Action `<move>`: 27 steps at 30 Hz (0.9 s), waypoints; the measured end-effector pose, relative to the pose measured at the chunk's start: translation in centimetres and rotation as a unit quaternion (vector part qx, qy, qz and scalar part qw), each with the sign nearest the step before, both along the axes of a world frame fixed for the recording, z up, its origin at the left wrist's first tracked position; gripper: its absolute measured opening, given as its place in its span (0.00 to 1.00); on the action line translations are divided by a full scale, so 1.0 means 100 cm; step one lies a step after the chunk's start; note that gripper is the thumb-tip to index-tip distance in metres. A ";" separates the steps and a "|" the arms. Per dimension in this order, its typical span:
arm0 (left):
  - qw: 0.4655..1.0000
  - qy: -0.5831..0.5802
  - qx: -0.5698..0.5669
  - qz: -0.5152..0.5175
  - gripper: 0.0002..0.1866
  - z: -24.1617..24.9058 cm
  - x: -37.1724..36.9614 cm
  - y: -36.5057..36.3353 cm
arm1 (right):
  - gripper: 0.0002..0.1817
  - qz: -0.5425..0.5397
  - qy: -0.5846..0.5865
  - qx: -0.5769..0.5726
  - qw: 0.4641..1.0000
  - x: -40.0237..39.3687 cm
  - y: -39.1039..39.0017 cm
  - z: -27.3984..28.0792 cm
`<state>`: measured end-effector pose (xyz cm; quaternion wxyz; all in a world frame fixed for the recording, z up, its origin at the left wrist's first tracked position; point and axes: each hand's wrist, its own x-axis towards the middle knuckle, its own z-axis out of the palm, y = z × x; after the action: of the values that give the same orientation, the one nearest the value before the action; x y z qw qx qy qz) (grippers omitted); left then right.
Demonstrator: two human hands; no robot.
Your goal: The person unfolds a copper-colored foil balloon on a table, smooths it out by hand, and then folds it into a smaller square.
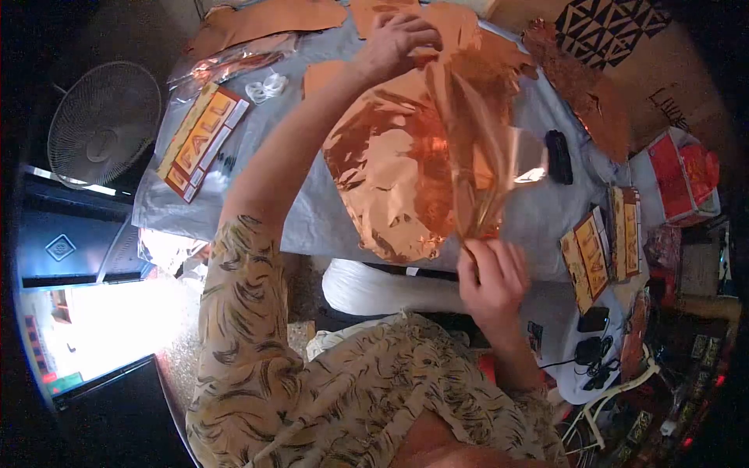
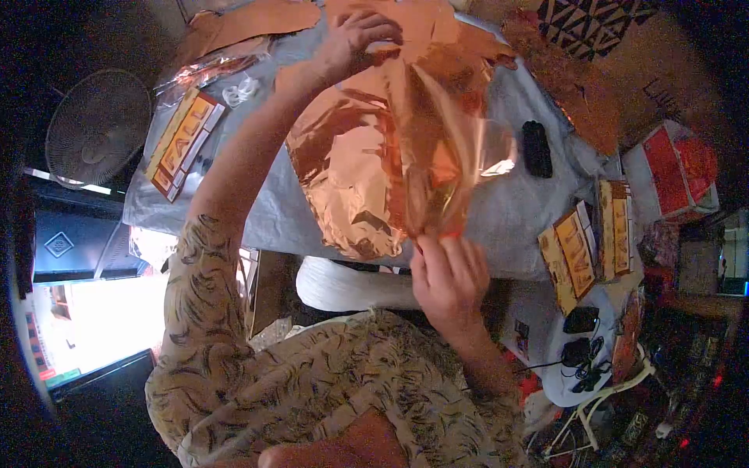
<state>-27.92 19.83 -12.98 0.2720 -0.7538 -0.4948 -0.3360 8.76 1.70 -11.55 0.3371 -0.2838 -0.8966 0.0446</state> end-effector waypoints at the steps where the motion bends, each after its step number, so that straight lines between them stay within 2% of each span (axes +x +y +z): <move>1: 0.999 -0.022 -0.041 0.010 0.19 -0.013 -0.008 -0.002 | 0.10 -0.001 -0.003 -0.002 1.000 -0.008 0.000 -0.003; 2: 0.999 -0.024 -0.044 0.009 0.19 -0.027 -0.014 -0.005 | 0.08 0.004 -0.007 -0.055 0.998 -0.016 0.002 -0.005; 3: 0.995 -0.055 -0.053 0.058 0.20 -0.036 -0.020 -0.008 | 0.07 0.010 -0.011 -0.105 0.994 -0.025 0.004 -0.007; 4: 0.989 -0.085 -0.061 0.108 0.22 -0.035 -0.024 -0.015 | 0.07 0.010 -0.012 -0.105 0.994 -0.032 0.007 -0.008; 5: 0.979 -0.137 -0.119 0.089 0.22 -0.034 -0.030 -0.027 | 0.07 0.025 -0.027 -0.128 0.991 -0.039 0.010 -0.009; 7: 0.978 -0.130 -0.135 0.092 0.21 -0.030 -0.035 -0.059 | 0.08 0.046 -0.047 -0.158 0.985 -0.051 0.017 -0.016; 9: 0.976 -0.124 -0.154 0.094 0.20 -0.036 -0.031 -0.089 | 0.08 0.048 -0.066 -0.141 0.987 -0.059 0.025 -0.022; 11: 0.957 -0.196 -0.215 0.014 0.14 -0.048 -0.024 -0.115 | 0.08 0.054 -0.088 -0.121 0.987 -0.064 0.030 -0.024; 14: 0.957 -0.214 -0.193 0.011 0.12 -0.054 0.001 -0.140 | 0.08 0.070 -0.092 -0.126 0.985 -0.069 0.034 -0.026; 17: 0.966 -0.179 -0.186 0.022 0.12 -0.057 0.011 -0.149 | 0.07 0.084 -0.130 -0.106 0.982 -0.066 0.042 -0.024; 19: 0.970 -0.167 -0.174 0.017 0.12 -0.054 0.014 -0.152 | 0.13 0.129 -0.145 -0.277 0.941 -0.061 0.049 -0.010; 20: 0.971 -0.155 -0.179 0.027 0.12 -0.052 0.016 -0.153 | 0.13 0.128 -0.148 -0.276 0.941 -0.058 0.057 -0.010; 22: 0.971 -0.146 -0.184 0.039 0.11 -0.052 0.016 -0.155 | 0.23 0.062 -0.062 -0.365 0.927 -0.050 0.081 -0.013; 23: 0.968 -0.149 -0.198 0.034 0.12 -0.052 0.015 -0.155 | 0.26 0.010 -0.111 -0.192 0.975 -0.048 0.094 -0.018; 24: 0.965 -0.150 -0.212 0.027 0.13 -0.053 0.015 -0.156 | 0.30 -0.042 -0.154 -0.012 0.987 -0.046 0.107 -0.025; 25: 0.965 -0.152 -0.212 0.027 0.13 -0.053 0.016 -0.156 | 0.30 -0.041 -0.156 -0.011 0.987 -0.043 0.118 -0.037; 27: 0.967 -0.149 -0.206 0.030 0.12 -0.055 0.016 -0.156 | 0.33 -0.103 -0.249 -0.002 0.963 -0.041 0.132 -0.057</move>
<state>-26.35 4.20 -18.45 0.0447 -0.7196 -0.6109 -0.3270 4.64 14.93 -17.22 0.1057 -0.3776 -0.9179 -0.0609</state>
